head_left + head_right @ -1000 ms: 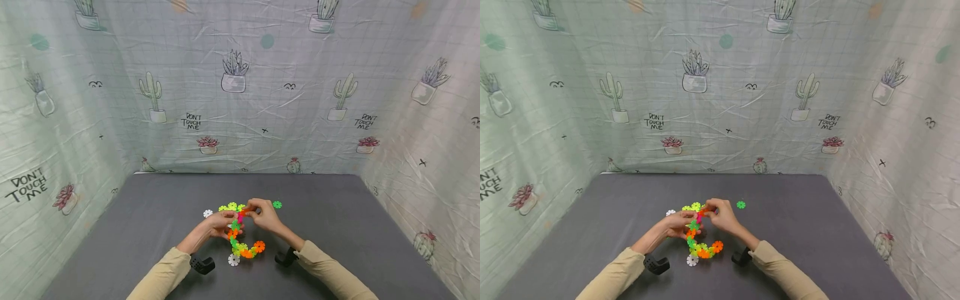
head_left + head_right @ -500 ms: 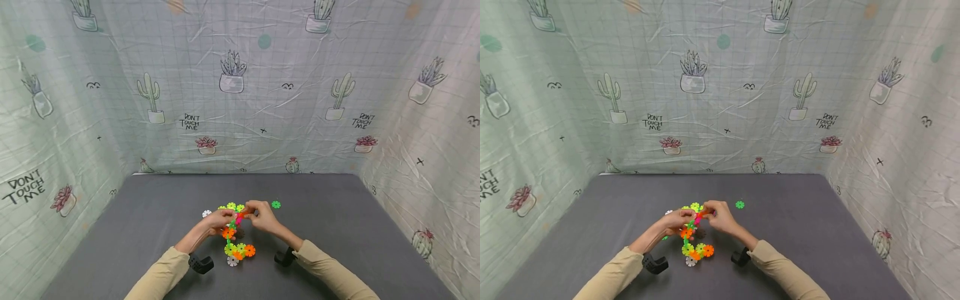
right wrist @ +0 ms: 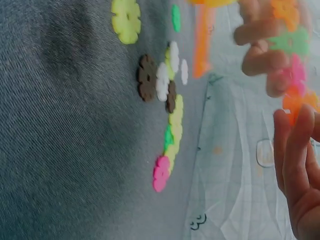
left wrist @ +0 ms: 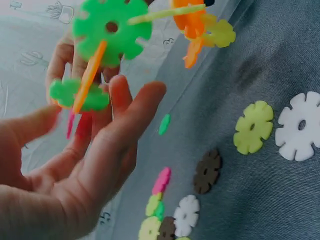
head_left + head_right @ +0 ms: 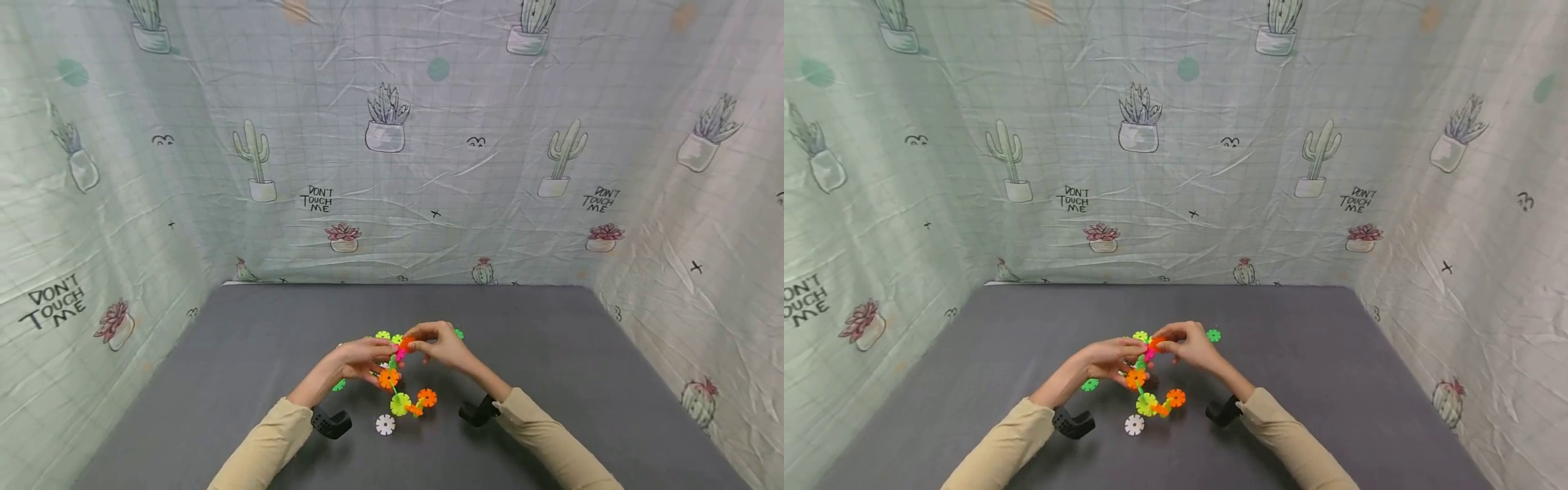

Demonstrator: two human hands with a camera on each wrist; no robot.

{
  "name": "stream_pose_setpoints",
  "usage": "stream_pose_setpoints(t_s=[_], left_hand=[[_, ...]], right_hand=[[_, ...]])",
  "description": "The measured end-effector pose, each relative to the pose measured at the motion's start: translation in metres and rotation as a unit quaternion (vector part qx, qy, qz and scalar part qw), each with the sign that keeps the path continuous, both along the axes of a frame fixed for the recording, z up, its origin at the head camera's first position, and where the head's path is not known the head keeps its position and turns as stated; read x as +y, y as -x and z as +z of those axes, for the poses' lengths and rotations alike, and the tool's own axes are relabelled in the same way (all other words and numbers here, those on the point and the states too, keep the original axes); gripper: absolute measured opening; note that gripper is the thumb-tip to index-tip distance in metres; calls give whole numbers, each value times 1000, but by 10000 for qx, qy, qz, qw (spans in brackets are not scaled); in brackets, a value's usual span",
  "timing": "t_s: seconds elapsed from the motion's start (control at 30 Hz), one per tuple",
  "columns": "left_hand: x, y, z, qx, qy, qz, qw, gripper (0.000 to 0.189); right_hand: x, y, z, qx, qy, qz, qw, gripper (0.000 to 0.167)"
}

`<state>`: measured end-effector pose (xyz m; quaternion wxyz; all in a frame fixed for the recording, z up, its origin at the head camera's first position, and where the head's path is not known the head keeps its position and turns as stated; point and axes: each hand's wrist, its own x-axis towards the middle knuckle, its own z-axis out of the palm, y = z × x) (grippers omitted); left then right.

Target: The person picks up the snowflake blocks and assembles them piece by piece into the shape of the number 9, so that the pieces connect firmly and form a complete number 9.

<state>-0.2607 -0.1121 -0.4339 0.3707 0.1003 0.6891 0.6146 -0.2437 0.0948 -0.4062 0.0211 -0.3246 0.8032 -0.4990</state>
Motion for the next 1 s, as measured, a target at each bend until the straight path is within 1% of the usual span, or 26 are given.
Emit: stream_pose_setpoints(t_s=[0.1, 0.2, 0.27, 0.37, 0.43, 0.53, 0.63, 0.73, 0.8, 0.87, 1.0], left_hand=[[-1, 0, -2, -106, -178, -162, 9997, 53], [-1, 1, -5, -174, -356, -300, 9988, 57], [-2, 1, -8, -172, -422, -319, 9985, 56], [-2, 1, -10, -119, -438, -263, 9986, 54], [-2, 0, -11, -55, -409, -217, 9989, 54], [-2, 0, -11, -67, -421, -152, 9990, 56], [-2, -1, -11, -88, -396, 31, 9992, 53], [-3, -1, -11, -109, -317, 227, 9992, 45], [-4, -2, -11, -123, -271, 293, 9991, 40], [-6, -2, -11, -112, -283, 286, 9991, 38], [-8, -3, -11, -109, -387, 169, 9990, 39]], right_hand=[[1, -1, 1, 26, -24, 76, 10000, 21], [0, -2, 0, 109, -94, 136, 9998, 22], [-1, -2, -2, 175, -142, 128, 9997, 22], [-2, 0, -7, 225, -210, 32, 9995, 22], [-2, 6, -14, 215, -259, -59, 9994, 24], [4, 17, -25, 98, -404, -197, 9989, 26], [14, 28, -33, 63, -629, -377, 9973, 25], [28, 39, -39, 68, -870, -749, 9934, 22], [38, 46, -42, -23, -964, -1007, 9902, 21], [47, 51, -43, -113, -1066, -1240, 9865, 21], [63, 61, -46, -173, -1299, -1525, 9796, 22]])
